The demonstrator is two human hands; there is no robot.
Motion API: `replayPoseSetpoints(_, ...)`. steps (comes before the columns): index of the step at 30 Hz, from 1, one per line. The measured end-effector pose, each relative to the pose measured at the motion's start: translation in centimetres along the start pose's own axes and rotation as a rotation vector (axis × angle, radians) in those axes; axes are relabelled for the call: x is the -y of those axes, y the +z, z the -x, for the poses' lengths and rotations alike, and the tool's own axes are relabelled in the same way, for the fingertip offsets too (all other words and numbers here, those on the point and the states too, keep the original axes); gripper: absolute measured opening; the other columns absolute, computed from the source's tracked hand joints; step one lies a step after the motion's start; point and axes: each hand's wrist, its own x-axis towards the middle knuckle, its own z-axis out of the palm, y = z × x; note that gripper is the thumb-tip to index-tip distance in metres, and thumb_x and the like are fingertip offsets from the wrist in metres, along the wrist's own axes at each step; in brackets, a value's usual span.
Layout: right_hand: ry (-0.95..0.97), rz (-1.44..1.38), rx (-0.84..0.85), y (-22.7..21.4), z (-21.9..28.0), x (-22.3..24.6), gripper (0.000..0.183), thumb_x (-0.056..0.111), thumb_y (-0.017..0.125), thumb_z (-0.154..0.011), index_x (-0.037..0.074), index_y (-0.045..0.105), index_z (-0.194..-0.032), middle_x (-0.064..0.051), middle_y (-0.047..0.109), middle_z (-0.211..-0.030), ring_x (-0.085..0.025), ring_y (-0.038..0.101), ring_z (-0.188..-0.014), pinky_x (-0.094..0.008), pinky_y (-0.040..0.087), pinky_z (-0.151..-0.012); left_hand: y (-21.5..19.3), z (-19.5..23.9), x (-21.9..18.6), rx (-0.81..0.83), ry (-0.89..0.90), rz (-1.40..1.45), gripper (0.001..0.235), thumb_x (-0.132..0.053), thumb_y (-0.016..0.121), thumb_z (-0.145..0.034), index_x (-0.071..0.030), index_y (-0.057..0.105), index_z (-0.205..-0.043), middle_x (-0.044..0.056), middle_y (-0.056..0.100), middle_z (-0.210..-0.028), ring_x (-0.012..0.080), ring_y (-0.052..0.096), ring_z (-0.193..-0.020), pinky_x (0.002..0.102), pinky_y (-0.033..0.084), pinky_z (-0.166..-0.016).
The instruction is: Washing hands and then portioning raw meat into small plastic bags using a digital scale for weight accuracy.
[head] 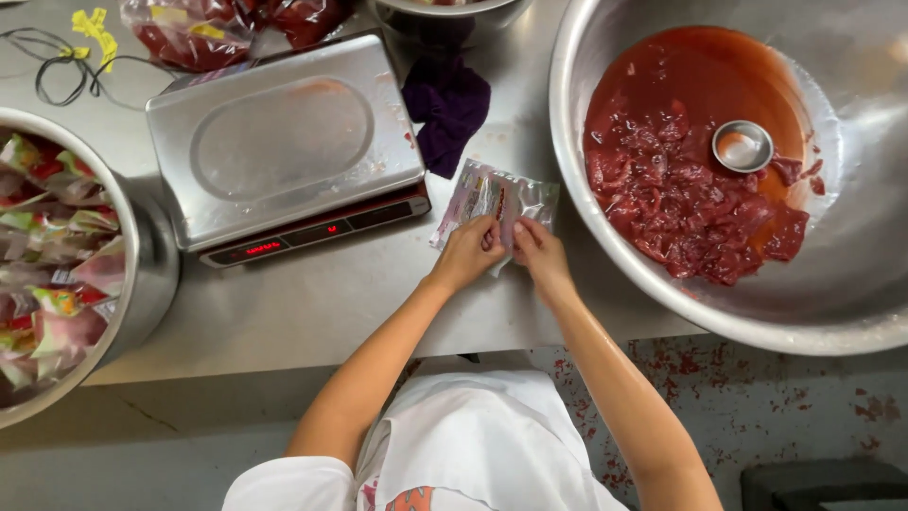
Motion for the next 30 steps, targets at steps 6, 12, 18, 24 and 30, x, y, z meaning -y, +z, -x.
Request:
replayPoseSetpoints(6,-0.104,0.291,-0.037,1.5,1.2,2.1,0.031,0.024,0.067,-0.095,0.006,0.067,-0.120,-0.020,0.071,-0.102,-0.027,0.072,-0.084,-0.038,0.062,-0.072,-2.2,0.1,0.2,-0.093,0.103,0.027,0.009,-0.017,0.067,-0.076,-0.015,0.060,-0.080,0.007,0.060,-0.066,0.0243,0.066,-0.066,0.036,0.054,-0.061)
replayPoseSetpoints(12,-0.300,0.426,-0.020,1.2,-0.3,2.3,0.035,0.018,0.074,-0.087,0.002,0.066,-0.116,-0.020,0.069,-0.092,-0.028,0.068,-0.081,-0.041,0.060,-0.064,-3.0,-0.3,-0.1,-0.132,0.094,0.261,0.009,-0.014,0.068,-0.079,-0.015,0.065,-0.087,0.005,0.065,-0.072,0.0173,0.066,-0.071,0.029,0.055,-0.068)
replayPoseSetpoints(18,-0.487,0.850,-0.059,4.2,1.5,10.3,0.016,0.025,0.059,-0.091,0.014,0.059,-0.103,-0.012,0.072,-0.089,-0.036,0.069,-0.092,-0.048,0.053,-0.082,-5.7,-1.7,-9.8,-0.166,-0.076,0.194,0.043,-0.049,0.066,-0.091,-0.016,0.051,-0.115,0.008,0.067,-0.100,0.0276,0.069,-0.094,0.041,0.056,-0.082)
replayPoseSetpoints(24,-0.571,0.807,-0.125,2.0,0.8,17.2,0.012,0.023,0.058,-0.084,0.020,0.063,-0.095,-0.009,0.074,-0.078,-0.035,0.071,-0.076,-0.049,0.054,-0.079,-6.3,-6.4,-14.4,-0.516,0.152,-0.008,0.032,-0.007,0.051,-0.094,0.000,0.050,-0.125,0.033,0.060,-0.114,0.0517,0.056,-0.109,0.058,0.047,-0.092)
replayPoseSetpoints(30,-0.411,0.750,0.026,-3.4,0.8,24.2,0.005,0.008,0.051,-0.093,0.009,0.049,-0.097,-0.010,0.072,-0.084,-0.017,0.071,-0.051,-0.026,0.048,-0.036,-3.4,-14.0,-16.4,-0.469,0.310,-0.039,0.049,0.009,0.057,-0.076,-0.015,0.061,-0.119,0.006,0.062,-0.105,0.0227,0.064,-0.098,0.030,0.046,-0.093)
